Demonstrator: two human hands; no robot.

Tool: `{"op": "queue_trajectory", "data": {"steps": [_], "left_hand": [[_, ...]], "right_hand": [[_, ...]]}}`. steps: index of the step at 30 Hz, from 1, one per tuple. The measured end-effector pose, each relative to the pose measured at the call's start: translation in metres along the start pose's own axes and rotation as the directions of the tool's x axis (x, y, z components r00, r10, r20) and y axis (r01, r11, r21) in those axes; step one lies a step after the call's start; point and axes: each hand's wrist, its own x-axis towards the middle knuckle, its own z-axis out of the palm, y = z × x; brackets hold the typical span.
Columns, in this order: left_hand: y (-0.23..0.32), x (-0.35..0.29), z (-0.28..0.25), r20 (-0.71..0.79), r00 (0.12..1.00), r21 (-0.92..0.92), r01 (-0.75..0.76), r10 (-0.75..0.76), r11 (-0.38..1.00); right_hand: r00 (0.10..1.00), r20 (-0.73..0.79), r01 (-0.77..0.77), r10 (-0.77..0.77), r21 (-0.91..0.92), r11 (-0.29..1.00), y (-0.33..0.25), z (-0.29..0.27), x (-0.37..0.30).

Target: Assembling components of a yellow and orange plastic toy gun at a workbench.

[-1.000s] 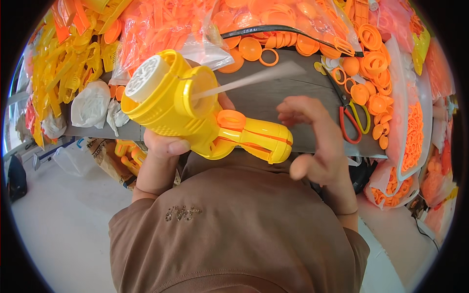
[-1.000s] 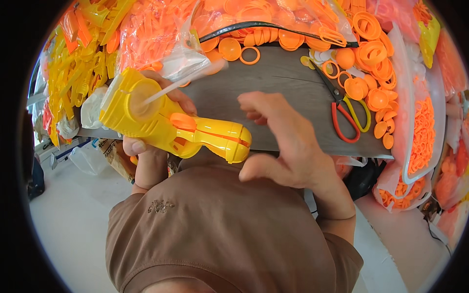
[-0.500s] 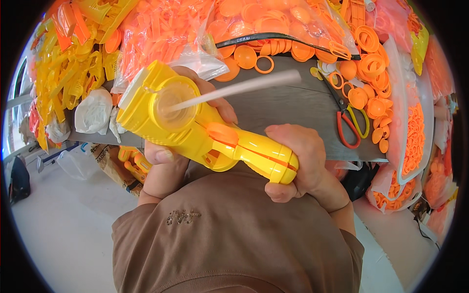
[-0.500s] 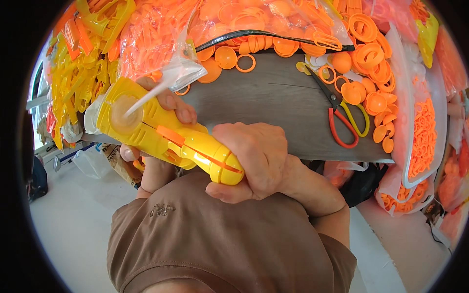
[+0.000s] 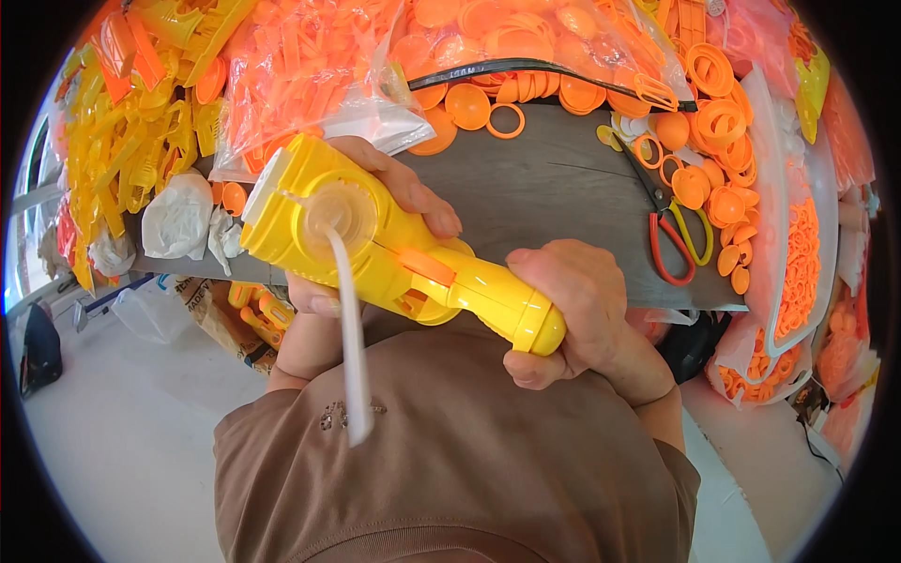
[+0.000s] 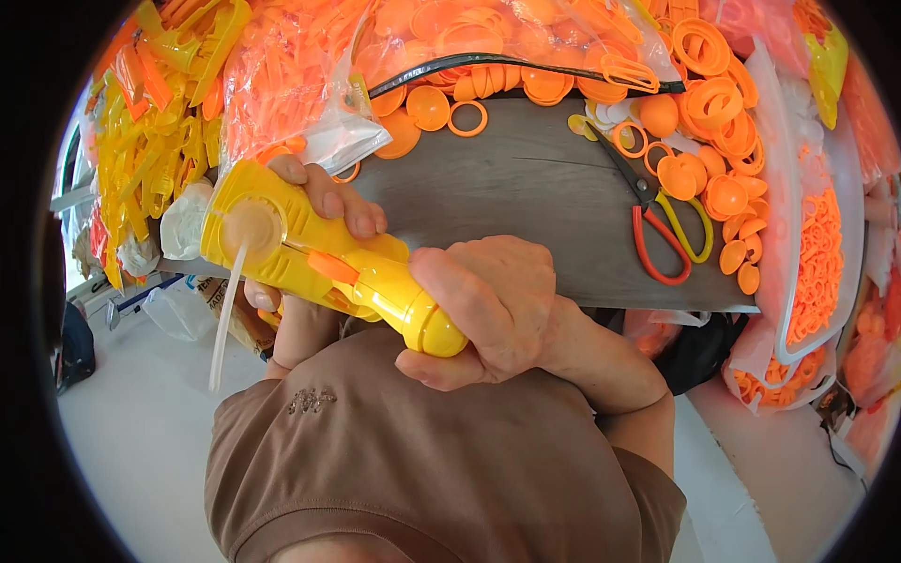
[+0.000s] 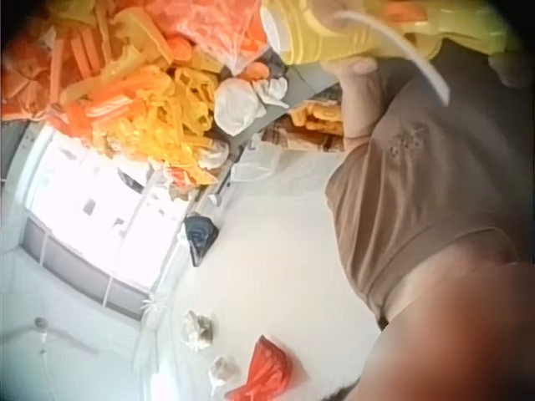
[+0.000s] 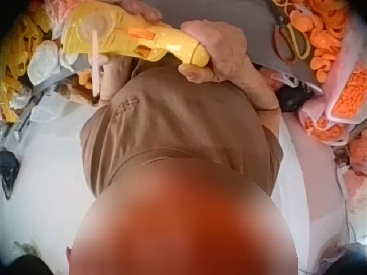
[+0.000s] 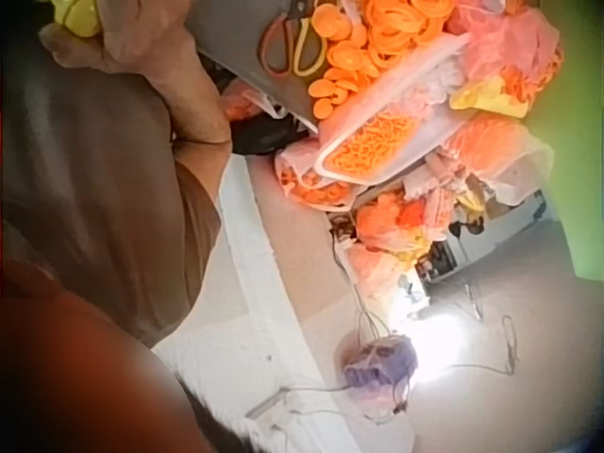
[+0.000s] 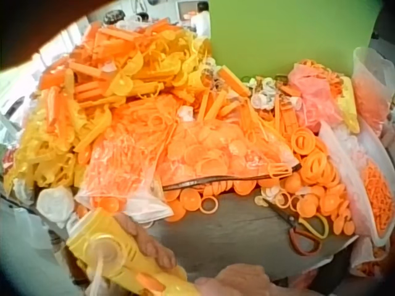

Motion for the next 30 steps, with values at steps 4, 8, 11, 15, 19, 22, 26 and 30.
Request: {"op": "queue_trajectory", "data": {"steps": [4,8,11,15,19,22,26,30], "left_hand": [[-0.002,0.007,-0.002,0.023,1.000,-0.037,-0.007,0.007,0.999],[-0.002,0.003,0.002,0.003,0.998,0.061,-0.066,0.066,0.996],[-0.007,0.005,0.005,0.031,0.995,0.130,-0.095,0.092,0.987],[-0.009,0.004,0.004,0.060,0.995,0.131,-0.092,0.085,0.987],[-0.013,0.003,0.005,0.067,0.991,0.086,-0.119,0.113,0.989],[-0.011,0.006,-0.001,0.113,0.990,0.080,-0.089,0.079,0.993],[-0.014,0.008,-0.002,0.127,0.989,0.076,-0.091,0.081,0.993],[-0.020,0.005,-0.006,0.111,0.993,-0.059,-0.038,0.045,0.998]], "right_hand": [[0.999,0.043,-0.034,0.031,0.082,0.996,0.003,0.001,-0.004],[0.985,0.065,-0.170,0.158,0.273,0.947,0.001,0.002,-0.013],[0.986,0.050,-0.167,0.160,0.297,0.940,0.003,0.002,-0.018],[0.999,0.028,-0.023,0.017,0.263,0.965,0.006,0.001,-0.009],[1.000,0.009,0.022,-0.024,0.212,0.977,0.005,0.001,-0.006],[1.000,0.011,0.025,-0.027,0.170,0.985,0.004,-0.002,-0.005],[0.999,0.016,0.034,-0.036,0.089,0.995,0.003,-0.004,-0.003],[0.999,0.025,0.046,-0.046,0.004,0.999,-0.002,-0.009,0.003]]}}
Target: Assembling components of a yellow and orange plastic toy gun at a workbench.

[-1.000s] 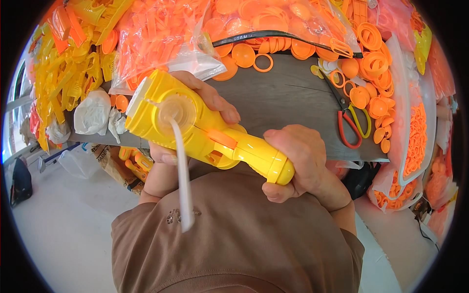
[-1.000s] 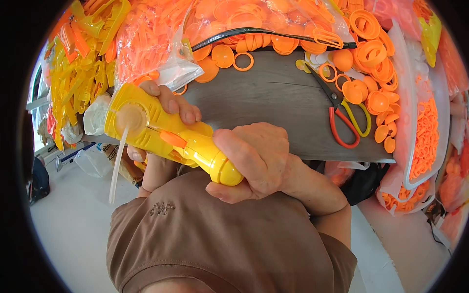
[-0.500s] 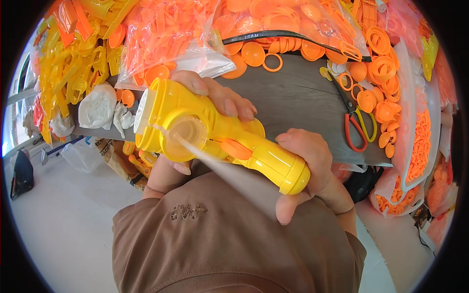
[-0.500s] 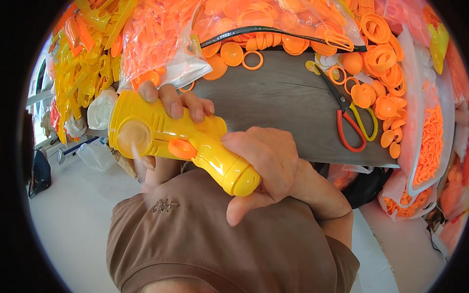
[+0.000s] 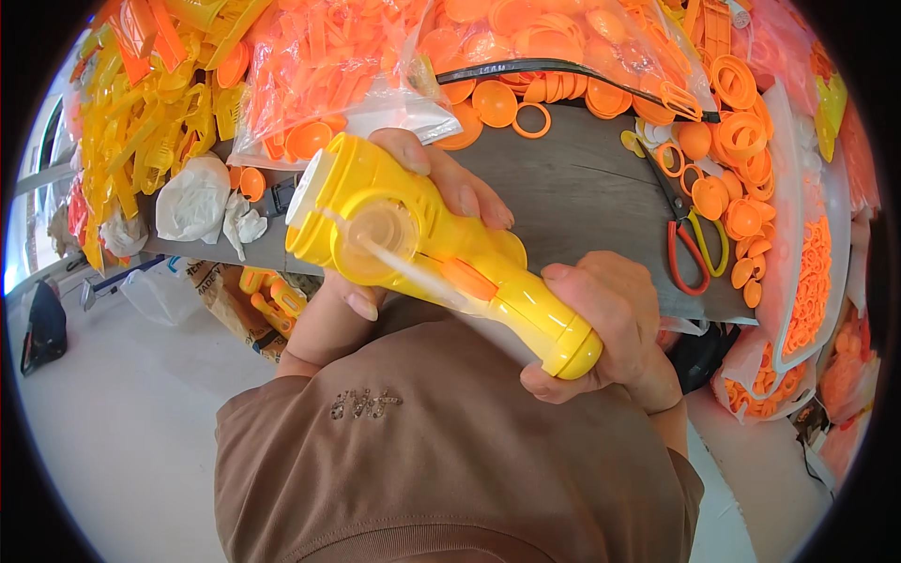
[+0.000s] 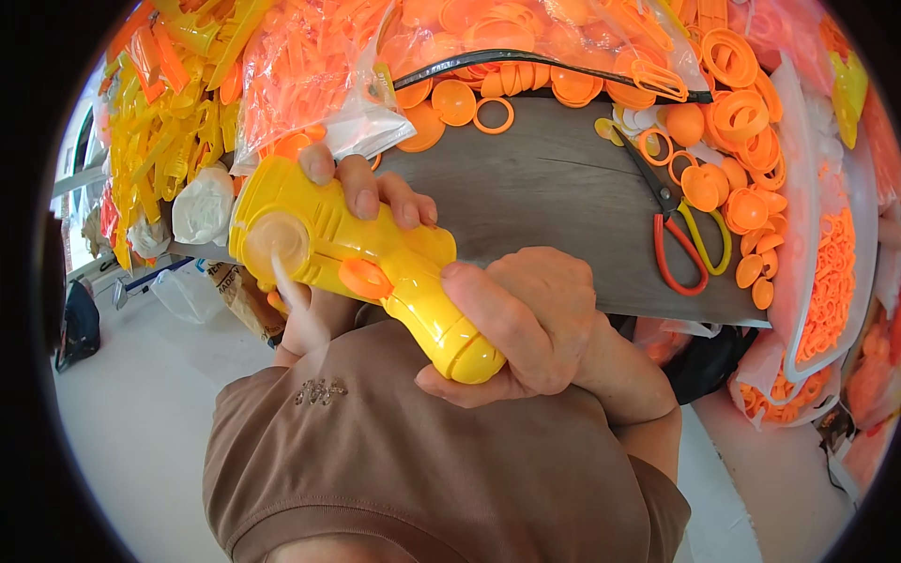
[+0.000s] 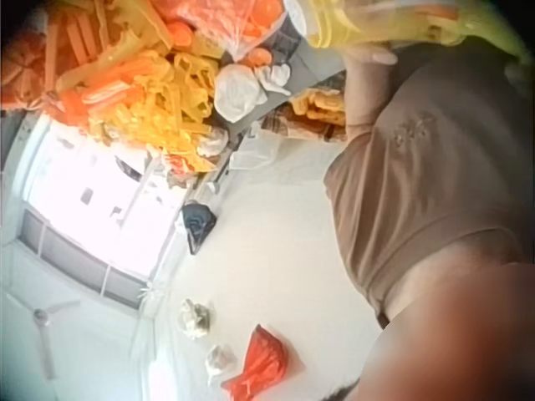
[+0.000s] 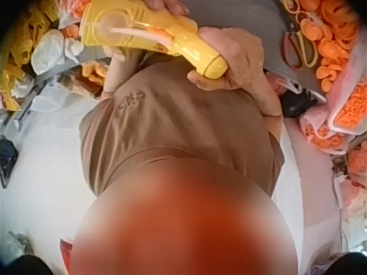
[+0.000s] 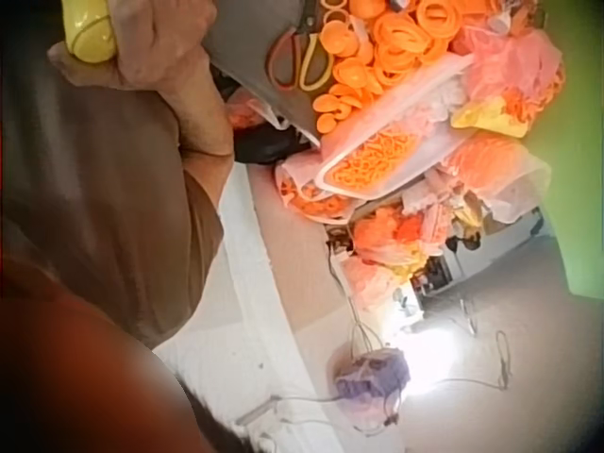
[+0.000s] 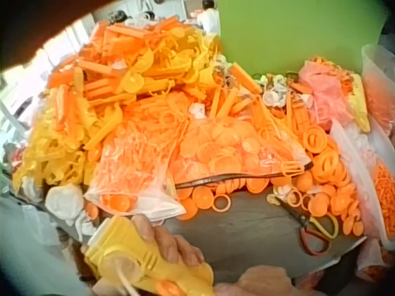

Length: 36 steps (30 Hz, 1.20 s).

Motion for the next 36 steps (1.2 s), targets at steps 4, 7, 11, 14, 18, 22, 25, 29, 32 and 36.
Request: {"op": "queue_trajectory", "data": {"steps": [4,7,11,14,18,22,25,29,32,36], "left_hand": [[-0.002,-0.003,-0.005,0.017,1.000,-0.108,0.021,-0.020,0.994],[0.003,-0.002,-0.008,-0.025,0.995,-0.047,0.090,-0.092,0.995],[0.015,0.006,-0.006,-0.087,0.996,-0.128,0.004,-0.015,0.992],[0.024,0.009,-0.011,-0.021,1.000,-0.031,0.011,-0.012,0.999],[0.031,0.007,0.004,-0.231,0.969,0.055,0.103,-0.088,0.993],[0.031,0.001,0.008,-0.341,0.931,0.028,0.152,-0.133,0.988],[0.028,0.000,0.010,-0.358,0.921,0.035,0.175,-0.151,0.984],[0.026,-0.002,0.015,-0.392,0.901,0.056,0.224,-0.185,0.973],[0.023,-0.006,0.029,-0.609,0.781,0.172,0.300,-0.138,0.938],[0.026,-0.008,0.029,-0.601,0.787,0.215,0.326,-0.139,0.921]], "right_hand": [[0.999,0.045,-0.014,0.017,-0.063,0.998,-0.003,-0.002,0.004],[0.998,0.042,-0.048,0.050,-0.050,0.998,0.000,-0.002,0.004],[0.992,0.035,-0.121,0.120,0.029,0.992,0.003,-0.002,-0.002],[0.988,0.030,-0.154,0.152,0.084,0.985,0.003,0.001,-0.007],[0.973,0.132,-0.197,0.189,0.047,0.979,0.003,-0.010,-0.007],[0.668,0.261,-0.742,0.697,0.291,0.603,0.004,-0.024,0.000],[0.603,0.310,-0.798,0.735,0.211,0.565,0.011,-0.025,0.033],[0.855,0.350,-0.427,0.383,0.057,0.902,0.013,-0.002,0.050],[0.893,0.331,-0.323,0.304,0.003,0.946,0.015,0.017,0.054],[0.830,0.393,-0.404,0.397,-0.069,0.912,0.010,0.018,0.054]]}}
